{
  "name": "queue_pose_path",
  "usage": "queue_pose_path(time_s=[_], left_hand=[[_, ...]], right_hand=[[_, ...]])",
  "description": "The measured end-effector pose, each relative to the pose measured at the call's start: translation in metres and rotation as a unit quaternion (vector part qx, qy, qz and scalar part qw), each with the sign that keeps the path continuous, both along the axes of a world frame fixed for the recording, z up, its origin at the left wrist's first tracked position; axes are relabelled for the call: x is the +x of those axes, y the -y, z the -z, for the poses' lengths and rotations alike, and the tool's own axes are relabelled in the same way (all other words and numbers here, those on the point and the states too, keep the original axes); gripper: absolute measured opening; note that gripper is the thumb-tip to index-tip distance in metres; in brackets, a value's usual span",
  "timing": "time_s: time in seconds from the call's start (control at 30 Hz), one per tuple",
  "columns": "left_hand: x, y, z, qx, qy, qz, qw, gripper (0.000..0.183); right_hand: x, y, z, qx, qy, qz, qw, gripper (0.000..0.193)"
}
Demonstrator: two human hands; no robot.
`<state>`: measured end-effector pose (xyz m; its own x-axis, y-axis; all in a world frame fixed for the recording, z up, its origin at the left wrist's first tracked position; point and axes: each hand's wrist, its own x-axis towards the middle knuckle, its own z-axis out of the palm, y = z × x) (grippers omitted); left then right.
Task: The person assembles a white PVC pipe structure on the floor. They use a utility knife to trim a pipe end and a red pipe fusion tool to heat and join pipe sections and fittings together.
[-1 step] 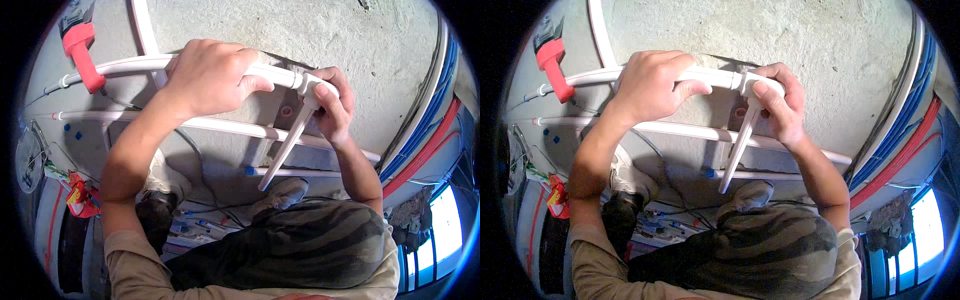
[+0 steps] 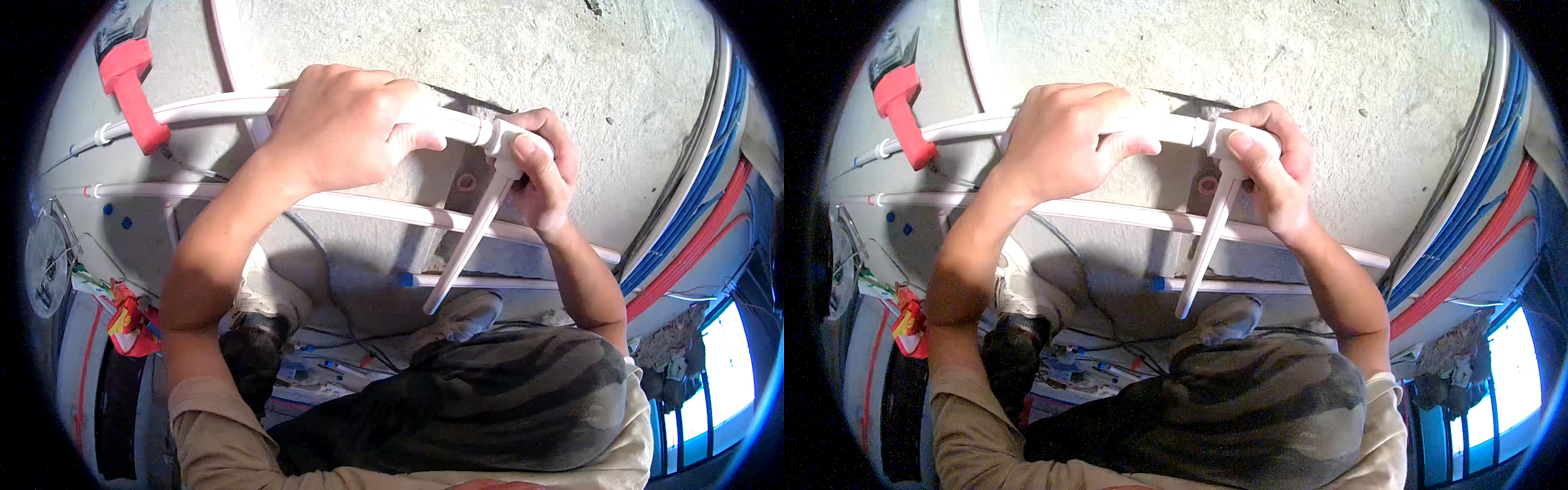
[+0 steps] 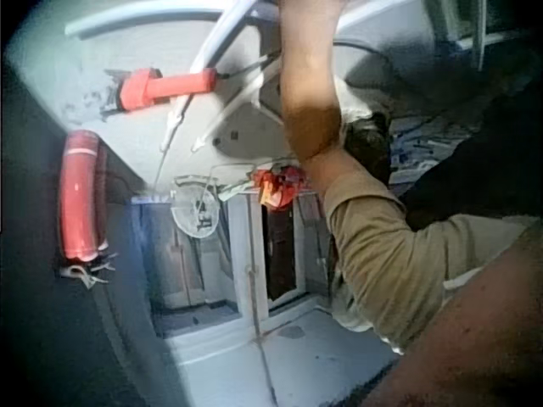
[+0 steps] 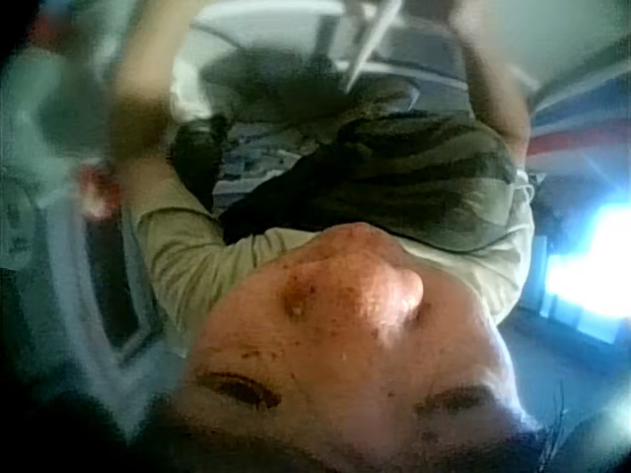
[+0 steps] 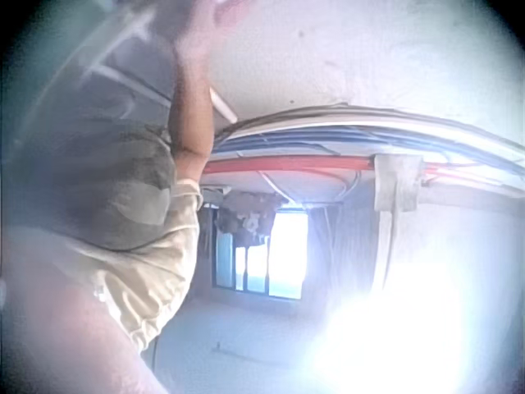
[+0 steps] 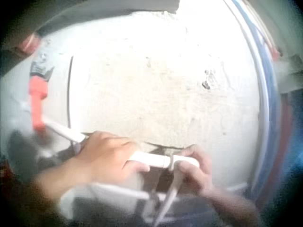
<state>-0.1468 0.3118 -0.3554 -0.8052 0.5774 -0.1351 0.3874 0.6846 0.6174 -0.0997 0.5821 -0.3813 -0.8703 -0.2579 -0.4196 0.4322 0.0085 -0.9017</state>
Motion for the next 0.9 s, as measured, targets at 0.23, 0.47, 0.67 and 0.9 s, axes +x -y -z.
queue_pose_path(time_s=[0.23, 0.47, 0.67, 0.9], left_hand=[[0.0, -0.003, -0.005, 0.03, 0.019, -0.014, 0.999, 0.036], [-0.001, -0.004, -0.008, -0.004, 0.008, -0.003, 1.0, 0.037], [-0.001, -0.005, -0.009, 0.002, 0.015, -0.002, 1.0, 0.037], [0.002, -0.005, -0.008, 0.023, 0.015, -0.015, 1.0, 0.035]], right_hand=[[0.002, 0.002, 0.003, -0.022, -0.033, 0.018, 0.999, 0.028], [0.003, 0.007, 0.008, 0.028, -0.136, 0.018, 0.99, 0.033], [0.0, 0.007, 0.01, 0.054, -0.18, -0.005, 0.982, 0.033], [0.001, 0.011, 0.005, 0.054, -0.162, 0.006, 0.985, 0.033]])
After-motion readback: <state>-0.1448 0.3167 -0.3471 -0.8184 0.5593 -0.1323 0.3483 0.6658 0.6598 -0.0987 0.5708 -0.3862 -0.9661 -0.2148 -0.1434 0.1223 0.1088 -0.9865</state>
